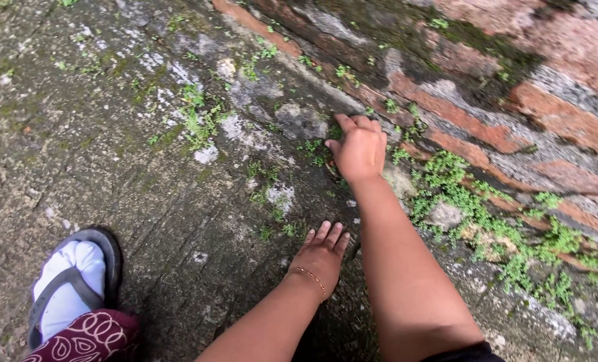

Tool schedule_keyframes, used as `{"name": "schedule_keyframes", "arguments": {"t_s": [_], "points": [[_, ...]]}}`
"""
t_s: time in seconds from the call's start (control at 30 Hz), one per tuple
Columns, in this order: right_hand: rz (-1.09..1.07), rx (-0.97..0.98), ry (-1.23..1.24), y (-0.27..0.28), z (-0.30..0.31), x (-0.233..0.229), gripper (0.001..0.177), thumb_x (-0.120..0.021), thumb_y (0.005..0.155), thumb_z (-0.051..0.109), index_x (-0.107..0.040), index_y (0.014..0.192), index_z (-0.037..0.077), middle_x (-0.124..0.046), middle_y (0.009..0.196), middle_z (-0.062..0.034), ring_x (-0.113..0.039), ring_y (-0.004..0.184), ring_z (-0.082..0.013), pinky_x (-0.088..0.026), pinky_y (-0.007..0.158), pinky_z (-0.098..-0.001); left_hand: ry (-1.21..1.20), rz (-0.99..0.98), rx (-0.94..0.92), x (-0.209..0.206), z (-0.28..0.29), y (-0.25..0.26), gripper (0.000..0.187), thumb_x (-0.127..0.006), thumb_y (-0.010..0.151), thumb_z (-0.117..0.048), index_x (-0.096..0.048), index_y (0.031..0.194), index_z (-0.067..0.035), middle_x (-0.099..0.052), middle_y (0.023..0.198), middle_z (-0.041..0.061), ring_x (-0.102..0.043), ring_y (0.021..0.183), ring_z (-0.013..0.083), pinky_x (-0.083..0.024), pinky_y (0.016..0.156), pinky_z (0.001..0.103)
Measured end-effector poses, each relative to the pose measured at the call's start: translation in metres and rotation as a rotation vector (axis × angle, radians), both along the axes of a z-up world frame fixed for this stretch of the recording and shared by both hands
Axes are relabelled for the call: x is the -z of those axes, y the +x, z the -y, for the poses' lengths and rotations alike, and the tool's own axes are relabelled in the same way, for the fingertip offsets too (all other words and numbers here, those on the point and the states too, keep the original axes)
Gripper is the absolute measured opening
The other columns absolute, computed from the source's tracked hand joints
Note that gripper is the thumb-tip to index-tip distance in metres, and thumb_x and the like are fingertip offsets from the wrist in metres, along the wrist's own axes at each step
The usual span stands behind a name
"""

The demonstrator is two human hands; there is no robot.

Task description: Removing weeds and moss from a brick wall and concrete ground by hand

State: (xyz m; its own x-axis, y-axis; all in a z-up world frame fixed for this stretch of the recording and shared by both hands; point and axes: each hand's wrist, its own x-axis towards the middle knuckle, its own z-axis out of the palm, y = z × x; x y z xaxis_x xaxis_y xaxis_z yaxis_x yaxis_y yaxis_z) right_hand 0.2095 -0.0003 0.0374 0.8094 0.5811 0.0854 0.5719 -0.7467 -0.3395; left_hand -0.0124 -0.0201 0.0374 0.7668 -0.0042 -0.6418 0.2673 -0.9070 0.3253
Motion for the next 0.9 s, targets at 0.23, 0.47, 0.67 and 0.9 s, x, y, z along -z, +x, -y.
{"name": "schedule_keyframes", "arguments": {"t_s": [0.23, 0.47, 0.67, 0.9], "points": [[0.158, -0.141, 0.366, 0.019, -0.005, 0.048, 0.021, -0.089, 0.076, 0.016, -0.085, 0.096, 0.013, -0.076, 0.094, -0.0053, -0.067, 0.086, -0.0265, -0.054, 0.08, -0.0375, -0.094, -0.043, -0.029, 0.026, -0.002, 0.003, 0.078, -0.044, 0.094, -0.004, -0.013, 0.164, -0.018, 0.001, 0.174, 0.002, 0.003, 0.159, 0.0283, -0.002, 0.128, 0.047], [0.087, -0.18, 0.251, 0.012, -0.003, 0.018, 0.008, -0.08, 0.093, 0.009, -0.083, 0.1, 0.01, -0.072, 0.092, -0.0111, -0.068, 0.08, -0.0292, -0.064, 0.074, -0.0419, -0.097, -0.074, -0.016, 0.017, -0.005, 0.004, 0.088, -0.054, 0.089, -0.001, -0.011, 0.164, -0.019, 0.003, 0.174, 0.003, 0.003, 0.159, 0.0276, 0.001, 0.128, 0.044], [0.26, -0.185, -0.009, 0.003, -0.014, 0.008, 0.026, -0.061, 0.087, -0.018, -0.077, 0.098, 0.001, -0.066, 0.081, -0.0101, -0.063, 0.081, -0.0346, -0.064, 0.063, -0.0424, -0.111, -0.193, 0.018, 0.001, -0.009, 0.012, 0.109, -0.07, 0.083, -0.001, -0.002, 0.165, -0.02, 0.011, 0.174, 0.001, 0.011, 0.16, 0.026, 0.004, 0.129, 0.044], [0.301, 0.033, 0.272, -0.003, -0.001, 0.008, 0.018, -0.057, 0.1, -0.005, -0.075, 0.103, -0.007, -0.075, 0.096, -0.0217, -0.068, 0.084, -0.0369, -0.063, 0.07, -0.0438, -0.121, -0.192, 0.007, 0.009, -0.009, 0.011, 0.119, -0.08, 0.076, -0.002, -0.003, 0.165, -0.021, 0.012, 0.174, 0.0, 0.011, 0.16, 0.0255, 0.004, 0.129, 0.043]]}}
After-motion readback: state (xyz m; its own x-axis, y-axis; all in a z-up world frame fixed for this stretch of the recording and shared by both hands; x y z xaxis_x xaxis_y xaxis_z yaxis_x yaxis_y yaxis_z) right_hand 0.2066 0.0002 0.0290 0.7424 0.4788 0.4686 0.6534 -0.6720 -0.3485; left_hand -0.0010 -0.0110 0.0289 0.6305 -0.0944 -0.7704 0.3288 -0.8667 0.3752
